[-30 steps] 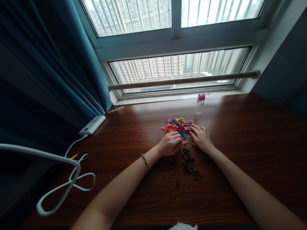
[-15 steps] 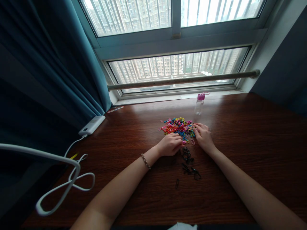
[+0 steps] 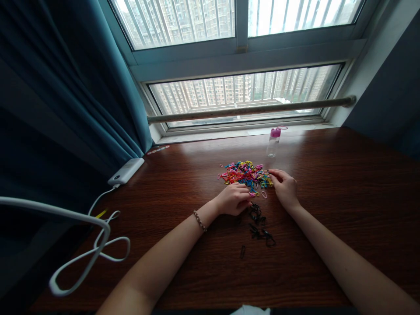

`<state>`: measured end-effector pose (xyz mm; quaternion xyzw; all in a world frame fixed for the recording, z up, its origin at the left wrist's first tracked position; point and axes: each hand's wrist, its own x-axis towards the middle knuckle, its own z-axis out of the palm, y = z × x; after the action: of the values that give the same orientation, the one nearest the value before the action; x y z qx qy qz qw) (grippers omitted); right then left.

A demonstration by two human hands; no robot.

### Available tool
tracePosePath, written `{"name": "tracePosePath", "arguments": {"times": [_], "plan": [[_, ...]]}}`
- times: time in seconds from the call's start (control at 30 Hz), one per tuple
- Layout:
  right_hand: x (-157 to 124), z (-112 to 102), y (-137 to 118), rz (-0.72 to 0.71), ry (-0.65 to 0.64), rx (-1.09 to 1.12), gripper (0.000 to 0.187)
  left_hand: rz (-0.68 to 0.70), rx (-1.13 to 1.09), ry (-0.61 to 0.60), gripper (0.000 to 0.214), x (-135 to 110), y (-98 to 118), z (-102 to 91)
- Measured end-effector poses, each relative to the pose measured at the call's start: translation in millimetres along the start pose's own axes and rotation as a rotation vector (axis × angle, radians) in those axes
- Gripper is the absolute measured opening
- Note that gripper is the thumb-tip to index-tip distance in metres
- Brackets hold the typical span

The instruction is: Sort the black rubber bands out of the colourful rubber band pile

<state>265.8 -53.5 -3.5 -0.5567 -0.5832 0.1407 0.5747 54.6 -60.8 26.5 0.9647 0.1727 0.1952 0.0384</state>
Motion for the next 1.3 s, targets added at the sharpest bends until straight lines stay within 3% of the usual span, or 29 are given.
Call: {"name": "tracePosePath", "arguments": {"times": [0.1,0.37,0.53,0.7,0.83,0.97,1.1,1.3], "plan": [[-0.9,0.2,-0.3,0.063,-0.016,0.034,0.025,-0.051,-0.006,0.057,0.024,-1.9,-2.5,2.0],[-3.3,-0.6,-11.4,0.102,-0.093,0.046,0.029,-0.453,-0.061,0.364,0.022,-4.4,-24.5,9.2],[-11.0,-1.5,-26.4,0.04,-0.224,0.06,0.025,-0.7,-0.144,0.475,0.011,-6.5,-34.1,12.1],[-19.1,-1.1,-38.1,-0.131,-0.42,0.029,0.02,-0.878,-0.365,0.545,0.013,-10.1,-45.9,15.6],[-24.3,-1.2,-42.6,-0.219,-0.609,0.009,0.023,-0.886,-0.428,0.552,0.014,-10.6,-48.7,17.4],[-27.6,-2.0,-45.0,-0.282,-0.752,-0.028,0.025,-0.815,-0.344,0.527,0.011,-9.6,-43.9,14.5],[-27.6,-1.9,-43.6,-0.335,-0.781,-0.067,0.024,-0.731,-0.176,0.506,0.007,-8.6,-39.2,11.0],[-27.2,-2.5,-42.7,-0.385,-0.805,-0.141,0.024,-0.642,-0.115,0.425,0.007,-8.0,-37.2,11.1]]}}
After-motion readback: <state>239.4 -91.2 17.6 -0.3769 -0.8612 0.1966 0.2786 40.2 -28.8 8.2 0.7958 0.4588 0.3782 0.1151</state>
